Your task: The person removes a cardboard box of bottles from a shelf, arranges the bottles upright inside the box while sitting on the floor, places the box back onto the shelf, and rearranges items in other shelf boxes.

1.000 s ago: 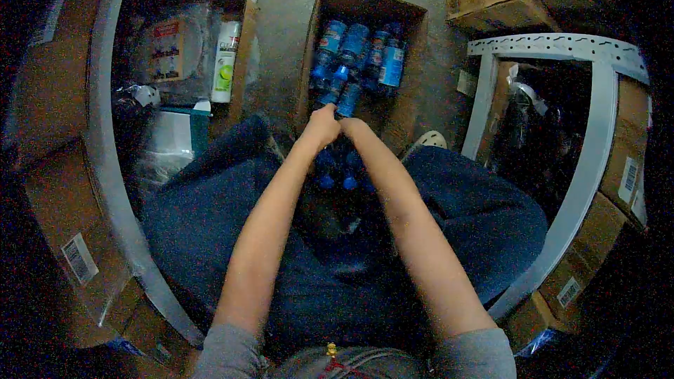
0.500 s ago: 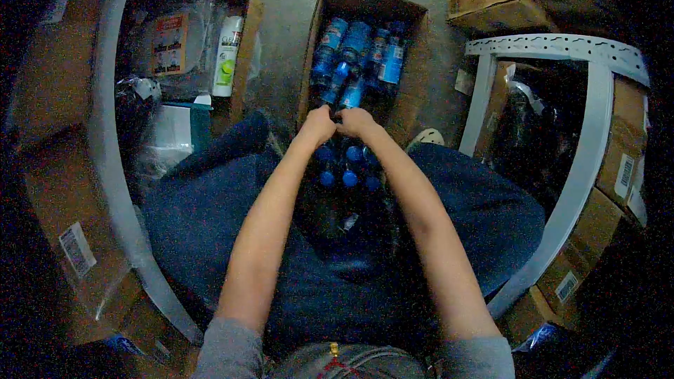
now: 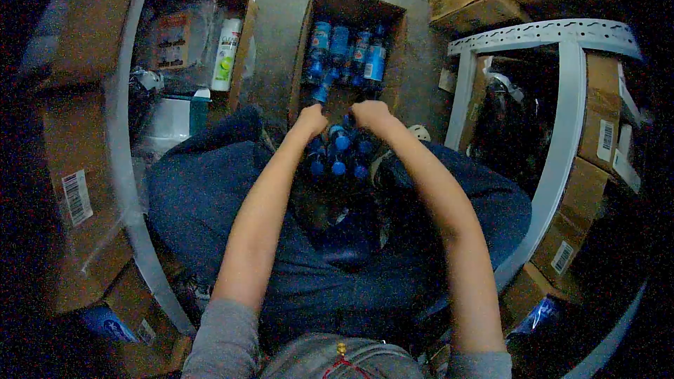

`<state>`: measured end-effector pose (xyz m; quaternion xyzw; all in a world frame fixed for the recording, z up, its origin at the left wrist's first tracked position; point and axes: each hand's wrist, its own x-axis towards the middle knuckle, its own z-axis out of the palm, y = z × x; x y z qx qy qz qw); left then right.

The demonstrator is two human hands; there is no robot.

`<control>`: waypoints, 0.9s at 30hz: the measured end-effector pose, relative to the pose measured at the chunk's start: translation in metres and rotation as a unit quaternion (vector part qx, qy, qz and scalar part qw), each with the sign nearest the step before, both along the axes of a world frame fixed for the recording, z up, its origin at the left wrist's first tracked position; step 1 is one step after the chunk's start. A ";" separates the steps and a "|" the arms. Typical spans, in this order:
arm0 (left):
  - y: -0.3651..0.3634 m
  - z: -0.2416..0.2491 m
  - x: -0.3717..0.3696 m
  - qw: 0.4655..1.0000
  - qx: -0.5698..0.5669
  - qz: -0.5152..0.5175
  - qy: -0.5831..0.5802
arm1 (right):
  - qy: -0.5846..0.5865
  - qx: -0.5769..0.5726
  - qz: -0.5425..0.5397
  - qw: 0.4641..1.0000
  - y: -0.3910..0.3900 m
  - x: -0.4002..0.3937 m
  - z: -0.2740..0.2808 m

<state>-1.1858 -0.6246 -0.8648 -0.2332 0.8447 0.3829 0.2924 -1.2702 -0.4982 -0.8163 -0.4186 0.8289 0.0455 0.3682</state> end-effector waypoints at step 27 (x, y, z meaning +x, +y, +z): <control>0.012 0.012 -0.011 0.990 0.106 0.010 0.089 | 0.291 -0.148 -0.250 0.911 -0.045 -0.095 -0.028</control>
